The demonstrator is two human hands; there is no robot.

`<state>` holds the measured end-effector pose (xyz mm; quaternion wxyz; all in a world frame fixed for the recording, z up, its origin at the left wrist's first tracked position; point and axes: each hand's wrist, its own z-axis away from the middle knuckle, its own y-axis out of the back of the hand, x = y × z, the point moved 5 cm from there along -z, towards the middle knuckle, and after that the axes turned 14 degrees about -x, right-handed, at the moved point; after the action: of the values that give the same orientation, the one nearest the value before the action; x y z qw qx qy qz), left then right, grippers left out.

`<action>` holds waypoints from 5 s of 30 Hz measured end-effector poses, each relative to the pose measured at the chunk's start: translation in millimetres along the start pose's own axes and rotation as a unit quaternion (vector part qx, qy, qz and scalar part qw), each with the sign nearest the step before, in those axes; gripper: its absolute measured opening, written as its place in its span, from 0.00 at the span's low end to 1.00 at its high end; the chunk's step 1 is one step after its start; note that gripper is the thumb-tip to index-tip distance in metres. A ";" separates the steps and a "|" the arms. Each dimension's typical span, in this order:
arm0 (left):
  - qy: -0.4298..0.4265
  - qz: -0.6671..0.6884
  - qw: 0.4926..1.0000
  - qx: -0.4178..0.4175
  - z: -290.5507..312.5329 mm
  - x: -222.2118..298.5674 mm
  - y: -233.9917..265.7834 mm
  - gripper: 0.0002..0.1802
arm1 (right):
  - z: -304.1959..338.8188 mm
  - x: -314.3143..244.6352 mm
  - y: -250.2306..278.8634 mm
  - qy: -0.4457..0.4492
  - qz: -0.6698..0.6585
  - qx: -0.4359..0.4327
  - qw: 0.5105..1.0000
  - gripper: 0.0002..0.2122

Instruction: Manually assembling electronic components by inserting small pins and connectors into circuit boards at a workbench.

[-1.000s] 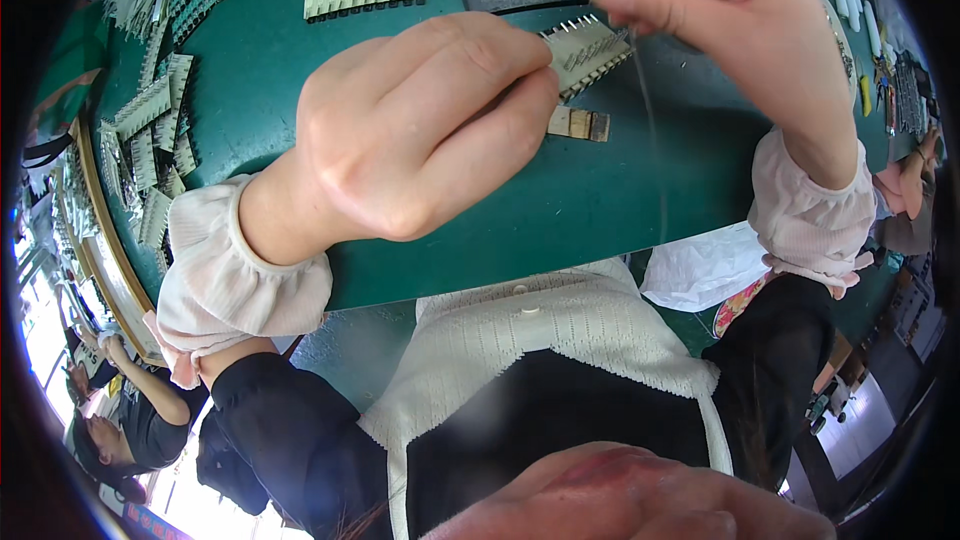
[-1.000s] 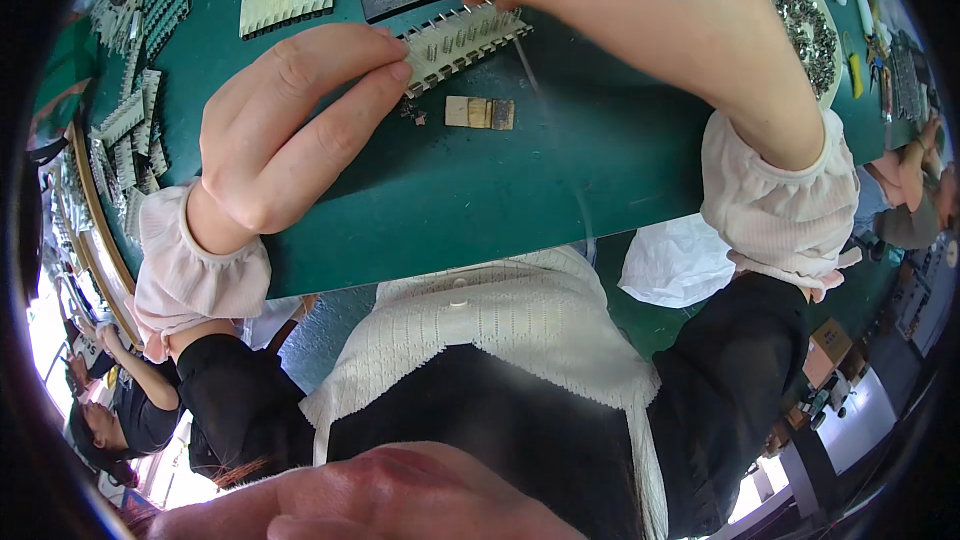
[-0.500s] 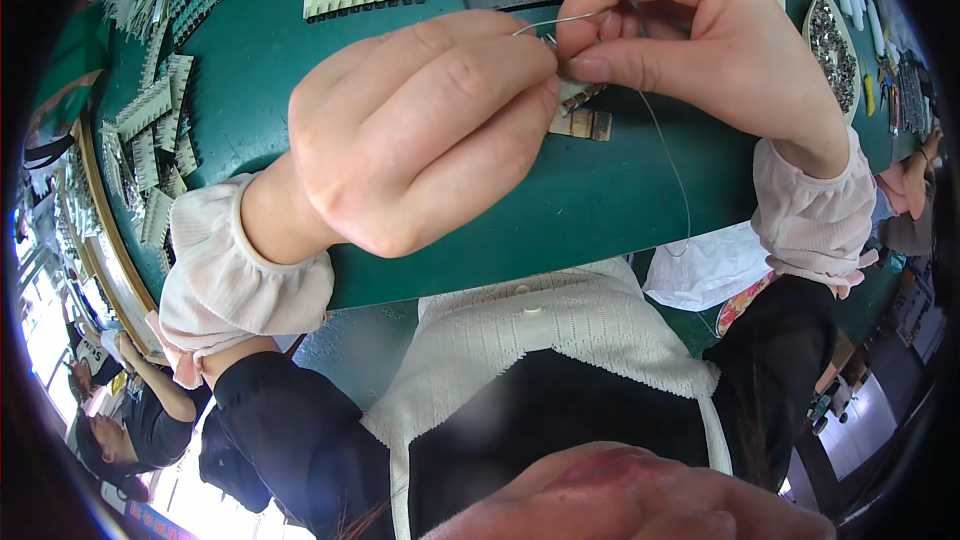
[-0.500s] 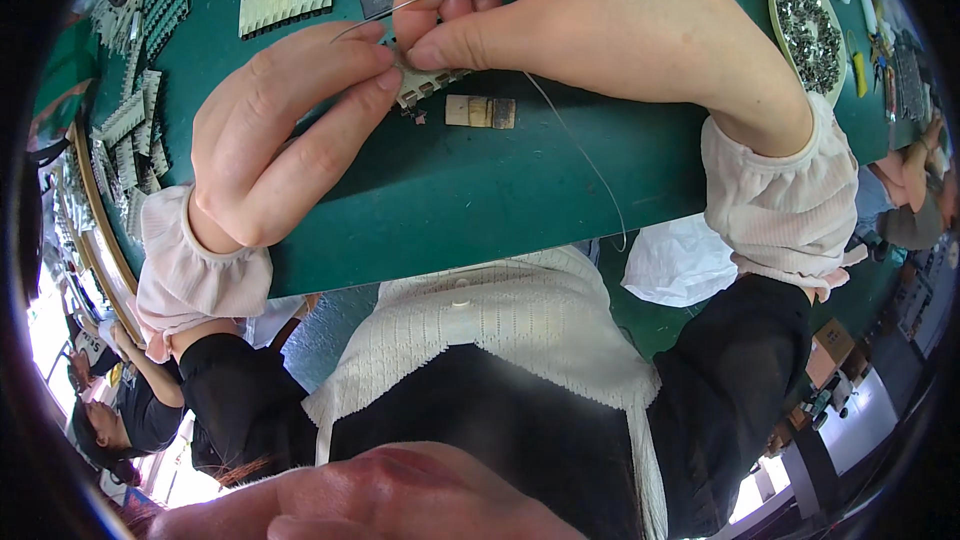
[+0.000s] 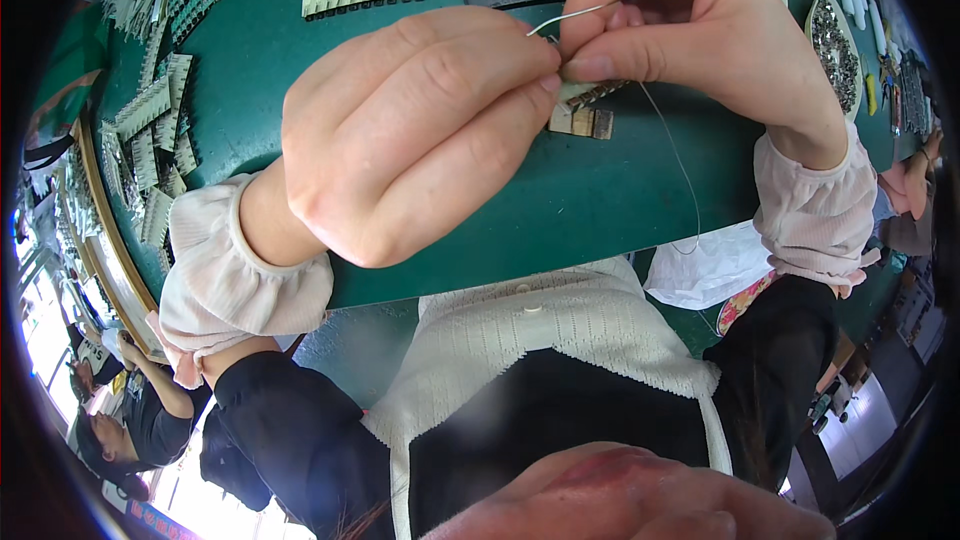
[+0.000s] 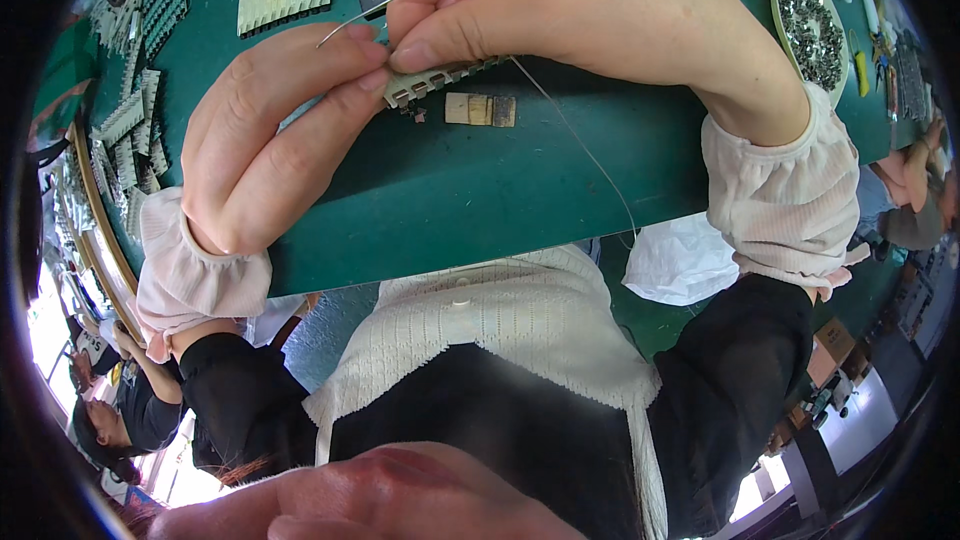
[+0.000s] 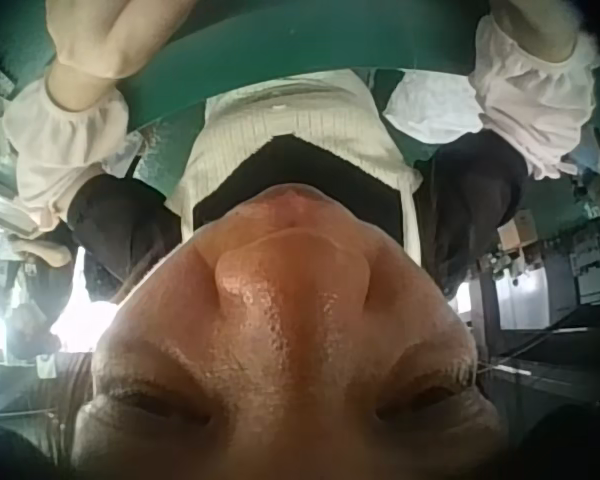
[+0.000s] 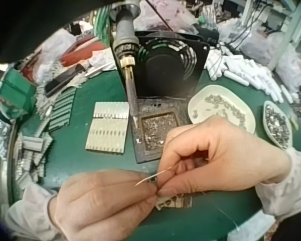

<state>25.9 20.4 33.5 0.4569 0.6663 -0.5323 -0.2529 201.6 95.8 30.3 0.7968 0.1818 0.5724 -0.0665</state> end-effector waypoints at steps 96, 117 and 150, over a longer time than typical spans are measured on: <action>0.100 0.066 0.990 -0.079 -16.9 11.6 19.5 0.12 | 18.3 27.3 64.6 -0.184 0.585 0.291 0.734 0.05; 0.073 0.001 0.996 -0.044 -16.1 0.6 11.1 0.20 | 33.9 -34.0 24.5 -0.059 0.472 0.330 0.816 0.06; 0.002 -0.017 1.000 -0.016 -7.0 4.6 8.5 0.24 | 13.1 -17.4 0.4 -0.087 -0.052 0.046 0.994 0.05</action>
<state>29.0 18.3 44.8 0.4643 0.6680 -0.5161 -0.2681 207.6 89.6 50.3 0.8300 0.1818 0.5057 -0.1496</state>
